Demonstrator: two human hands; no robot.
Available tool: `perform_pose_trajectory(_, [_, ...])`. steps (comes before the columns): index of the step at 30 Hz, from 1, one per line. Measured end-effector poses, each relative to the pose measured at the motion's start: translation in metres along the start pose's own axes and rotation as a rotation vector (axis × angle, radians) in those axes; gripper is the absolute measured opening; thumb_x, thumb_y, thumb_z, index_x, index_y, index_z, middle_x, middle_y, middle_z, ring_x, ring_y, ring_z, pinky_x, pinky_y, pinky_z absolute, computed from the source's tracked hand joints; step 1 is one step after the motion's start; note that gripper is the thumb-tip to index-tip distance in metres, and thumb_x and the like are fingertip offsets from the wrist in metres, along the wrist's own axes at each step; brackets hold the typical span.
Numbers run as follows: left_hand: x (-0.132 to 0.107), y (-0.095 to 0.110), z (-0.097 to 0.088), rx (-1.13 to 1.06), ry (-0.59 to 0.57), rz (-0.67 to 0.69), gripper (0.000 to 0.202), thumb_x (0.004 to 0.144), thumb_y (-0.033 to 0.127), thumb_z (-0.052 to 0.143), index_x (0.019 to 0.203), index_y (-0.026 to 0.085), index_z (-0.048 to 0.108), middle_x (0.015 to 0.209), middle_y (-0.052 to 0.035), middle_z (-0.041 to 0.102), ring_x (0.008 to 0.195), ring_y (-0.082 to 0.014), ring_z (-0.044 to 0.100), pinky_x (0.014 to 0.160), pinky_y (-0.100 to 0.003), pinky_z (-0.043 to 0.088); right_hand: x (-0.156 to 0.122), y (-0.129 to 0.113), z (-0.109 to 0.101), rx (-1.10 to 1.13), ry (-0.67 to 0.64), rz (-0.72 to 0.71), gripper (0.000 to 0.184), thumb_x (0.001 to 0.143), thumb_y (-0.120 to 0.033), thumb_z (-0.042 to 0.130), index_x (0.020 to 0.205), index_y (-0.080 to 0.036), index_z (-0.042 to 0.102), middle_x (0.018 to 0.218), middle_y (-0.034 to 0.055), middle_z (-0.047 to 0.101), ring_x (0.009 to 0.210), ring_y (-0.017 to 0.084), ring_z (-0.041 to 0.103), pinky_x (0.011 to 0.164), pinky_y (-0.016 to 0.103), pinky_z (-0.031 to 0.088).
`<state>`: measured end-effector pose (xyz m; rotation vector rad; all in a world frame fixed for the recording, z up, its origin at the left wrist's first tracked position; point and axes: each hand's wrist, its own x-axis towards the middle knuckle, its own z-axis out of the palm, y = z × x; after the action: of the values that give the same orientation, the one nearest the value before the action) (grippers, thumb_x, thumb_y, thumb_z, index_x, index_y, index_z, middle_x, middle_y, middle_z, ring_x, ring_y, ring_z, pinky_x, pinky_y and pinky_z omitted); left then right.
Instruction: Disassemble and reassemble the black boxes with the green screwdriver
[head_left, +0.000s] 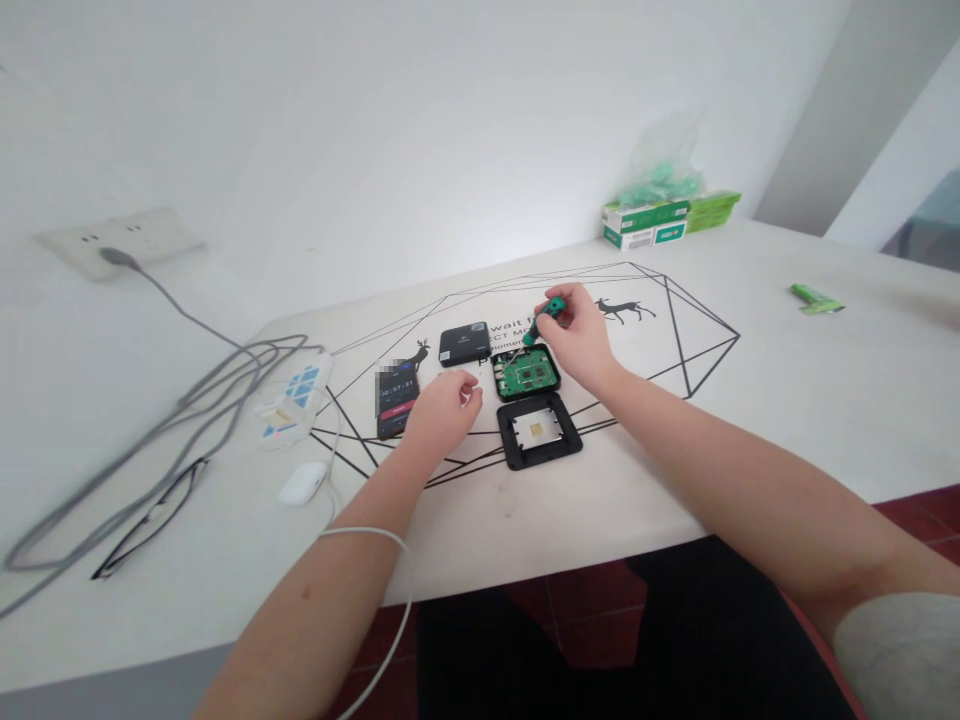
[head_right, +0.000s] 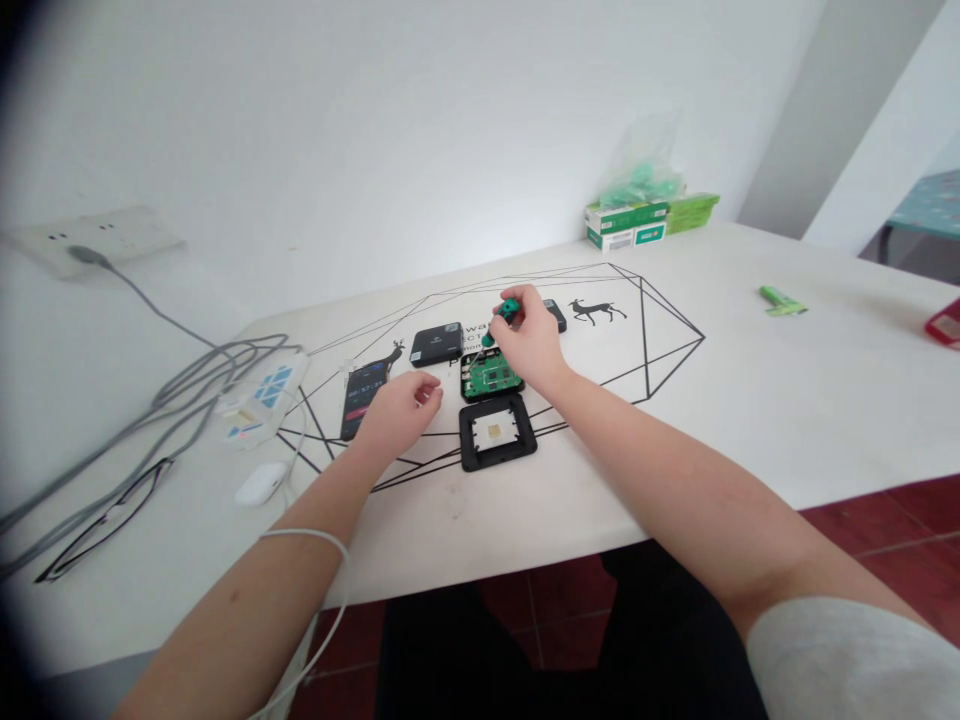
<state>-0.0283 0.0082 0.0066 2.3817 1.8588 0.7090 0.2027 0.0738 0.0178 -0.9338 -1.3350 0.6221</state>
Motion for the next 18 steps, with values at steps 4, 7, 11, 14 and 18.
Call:
perform_pose_trajectory(4, [-0.0002, -0.0004, 0.0006, 0.010, 0.000, 0.011, 0.017, 0.093, 0.031, 0.054, 0.098, 0.022, 0.068, 0.094, -0.0063, 0.074, 0.090, -0.0253, 0.071, 0.084, -0.038, 0.055, -0.0057, -0.0013, 0.0012, -0.102, -0.056, -0.045, 0.033, 0.074, -0.022, 0.063, 0.106, -0.025, 0.058, 0.093, 0.0020, 0.075, 0.081, 0.021, 0.067, 0.084, 0.044, 0.060])
perform_pose_trajectory(7, [-0.0001, 0.0002, 0.0002, 0.014, -0.007, 0.013, 0.017, 0.094, 0.031, 0.054, 0.097, 0.022, 0.068, 0.094, -0.0065, 0.074, 0.089, -0.0255, 0.071, 0.083, -0.038, 0.055, -0.0088, -0.0014, 0.0030, -0.115, -0.081, -0.049, 0.032, 0.074, -0.022, 0.063, 0.106, -0.025, 0.059, 0.093, 0.0026, 0.075, 0.081, 0.021, 0.067, 0.080, 0.042, 0.059])
perform_pose_trajectory(11, [0.0001, 0.0014, -0.0005, 0.021, -0.030, 0.007, 0.017, 0.094, 0.030, 0.054, 0.098, 0.021, 0.068, 0.095, -0.0068, 0.075, 0.090, -0.0257, 0.070, 0.084, -0.038, 0.055, -0.0085, -0.0011, 0.0040, -0.081, -0.071, -0.024, 0.032, 0.075, -0.023, 0.062, 0.106, -0.025, 0.058, 0.095, 0.0026, 0.074, 0.081, 0.021, 0.068, 0.078, 0.041, 0.059])
perform_pose_trajectory(14, [0.0001, 0.0015, -0.0002, 0.012, -0.041, 0.008, 0.017, 0.093, 0.029, 0.055, 0.100, 0.021, 0.068, 0.096, -0.0070, 0.074, 0.089, -0.0254, 0.070, 0.084, -0.039, 0.055, -0.0067, -0.0024, 0.0033, -0.045, -0.050, -0.015, 0.033, 0.075, -0.023, 0.062, 0.107, -0.025, 0.057, 0.095, 0.0020, 0.074, 0.082, 0.020, 0.068, 0.080, 0.041, 0.059])
perform_pose_trajectory(18, [-0.0010, 0.0022, 0.0015, -0.011, -0.052, 0.031, 0.019, 0.093, 0.030, 0.056, 0.103, 0.019, 0.069, 0.097, -0.0083, 0.073, 0.088, -0.0254, 0.070, 0.081, -0.039, 0.055, -0.0061, -0.0093, 0.0018, 0.020, -0.031, -0.011, 0.032, 0.075, -0.022, 0.062, 0.106, -0.026, 0.057, 0.095, 0.0008, 0.073, 0.083, 0.019, 0.067, 0.079, 0.039, 0.060])
